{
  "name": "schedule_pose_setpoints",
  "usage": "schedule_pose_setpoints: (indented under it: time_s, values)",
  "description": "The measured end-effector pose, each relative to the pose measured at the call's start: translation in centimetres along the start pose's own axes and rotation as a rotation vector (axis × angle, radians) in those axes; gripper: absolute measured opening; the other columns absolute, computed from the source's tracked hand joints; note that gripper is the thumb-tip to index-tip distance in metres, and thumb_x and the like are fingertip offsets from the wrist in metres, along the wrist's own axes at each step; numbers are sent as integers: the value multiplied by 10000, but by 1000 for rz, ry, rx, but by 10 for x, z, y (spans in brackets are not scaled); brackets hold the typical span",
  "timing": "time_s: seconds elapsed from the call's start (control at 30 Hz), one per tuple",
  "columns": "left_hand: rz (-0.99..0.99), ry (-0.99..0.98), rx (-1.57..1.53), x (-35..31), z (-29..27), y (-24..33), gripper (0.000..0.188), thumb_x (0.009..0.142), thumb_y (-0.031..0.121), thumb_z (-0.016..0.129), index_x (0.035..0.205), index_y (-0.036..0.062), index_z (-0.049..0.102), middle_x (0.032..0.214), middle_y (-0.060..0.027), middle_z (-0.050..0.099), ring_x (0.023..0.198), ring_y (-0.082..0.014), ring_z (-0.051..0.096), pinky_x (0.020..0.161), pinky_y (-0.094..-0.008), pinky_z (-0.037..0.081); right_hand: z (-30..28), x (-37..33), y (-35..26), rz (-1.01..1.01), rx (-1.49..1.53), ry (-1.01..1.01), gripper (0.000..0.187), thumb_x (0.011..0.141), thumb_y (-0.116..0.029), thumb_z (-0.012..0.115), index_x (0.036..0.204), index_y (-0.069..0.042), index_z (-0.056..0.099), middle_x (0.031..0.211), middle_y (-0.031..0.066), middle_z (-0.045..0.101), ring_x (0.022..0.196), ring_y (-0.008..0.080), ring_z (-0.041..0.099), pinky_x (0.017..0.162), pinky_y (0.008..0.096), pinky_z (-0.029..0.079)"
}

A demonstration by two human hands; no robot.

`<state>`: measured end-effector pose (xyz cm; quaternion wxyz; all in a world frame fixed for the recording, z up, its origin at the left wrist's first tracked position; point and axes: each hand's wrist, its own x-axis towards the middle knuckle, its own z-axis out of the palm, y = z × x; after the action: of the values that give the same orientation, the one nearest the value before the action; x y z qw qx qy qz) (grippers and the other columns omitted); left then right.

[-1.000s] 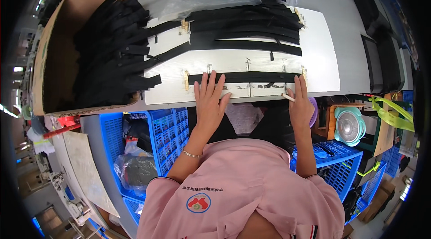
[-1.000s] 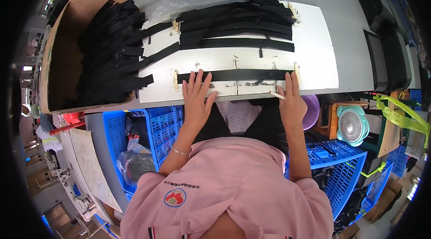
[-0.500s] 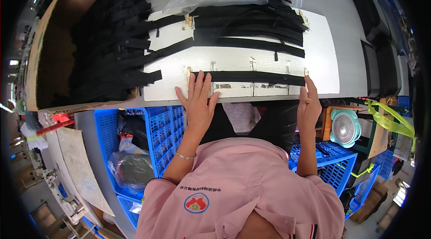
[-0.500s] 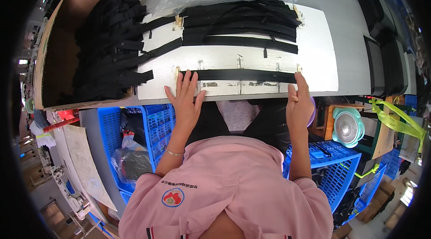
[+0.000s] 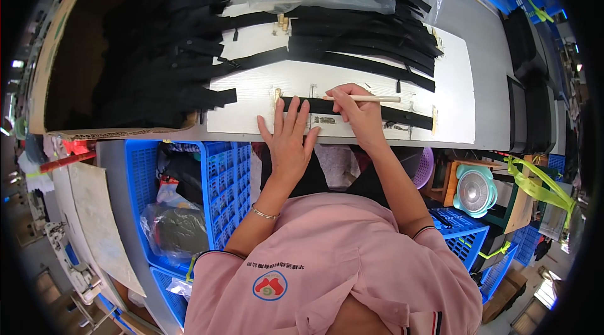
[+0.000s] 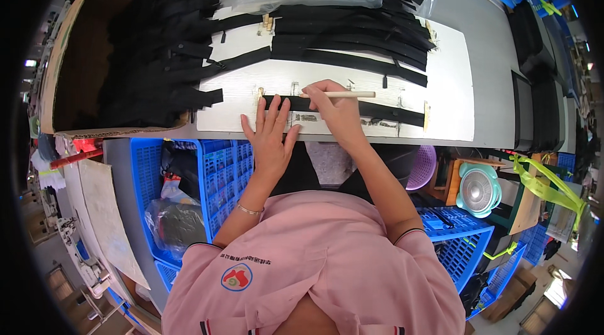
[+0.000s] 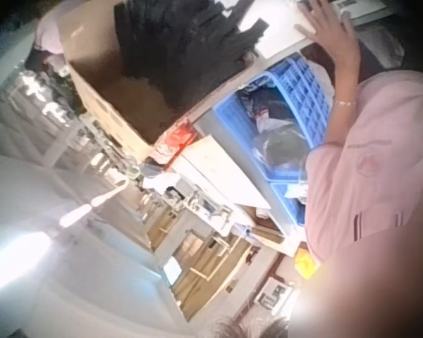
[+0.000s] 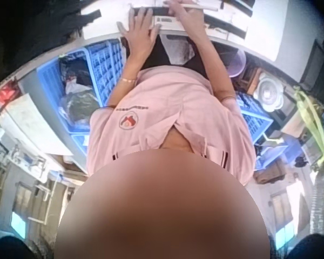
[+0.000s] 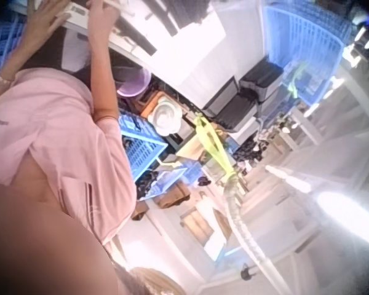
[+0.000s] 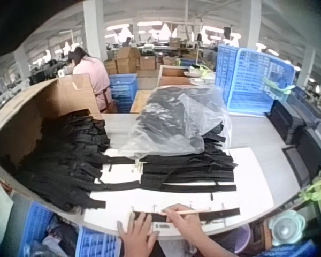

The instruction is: Assembling zipper components onto strips and securing them with a jig and tool.

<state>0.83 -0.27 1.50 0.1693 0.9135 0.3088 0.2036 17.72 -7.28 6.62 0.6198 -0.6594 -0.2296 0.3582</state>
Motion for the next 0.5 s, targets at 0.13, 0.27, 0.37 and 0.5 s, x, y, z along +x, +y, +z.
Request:
schedule_pose_setpoints:
  time_s: [0.13,0.27,0.37,0.5]
  values:
    - [5,18,4,0,2,0,605,941,323,713,1485,127,535,1566,-77,474,1516,-323,324,1184,-676,71,14,12,30,-115,-74,44,167,988,-171,681,988,-4,691,788,5,657,685,62,595,625,211,468]
    - [0,34,-8,-1,2,-1,594,938,331,714,1471,129,546,1555,-73,484,1513,-320,331,1183,-681,74,16,8,36,-154,-246,23,146,987,-146,687,983,0,691,805,13,692,725,67,644,653,210,498]
    - [-16,39,-17,-1,1,0,588,938,332,715,1465,131,549,1551,-67,487,1510,-318,337,1180,-686,74,19,8,33,-158,-279,26,148,995,-151,679,986,-3,693,824,29,715,745,69,659,662,212,504]
    - [-36,29,-45,-2,1,0,592,952,319,702,1493,150,534,1566,-60,482,1518,-301,328,1200,-645,27,19,8,33,-161,-280,27,147,993,-154,681,994,-8,700,818,31,718,741,67,656,647,209,493]
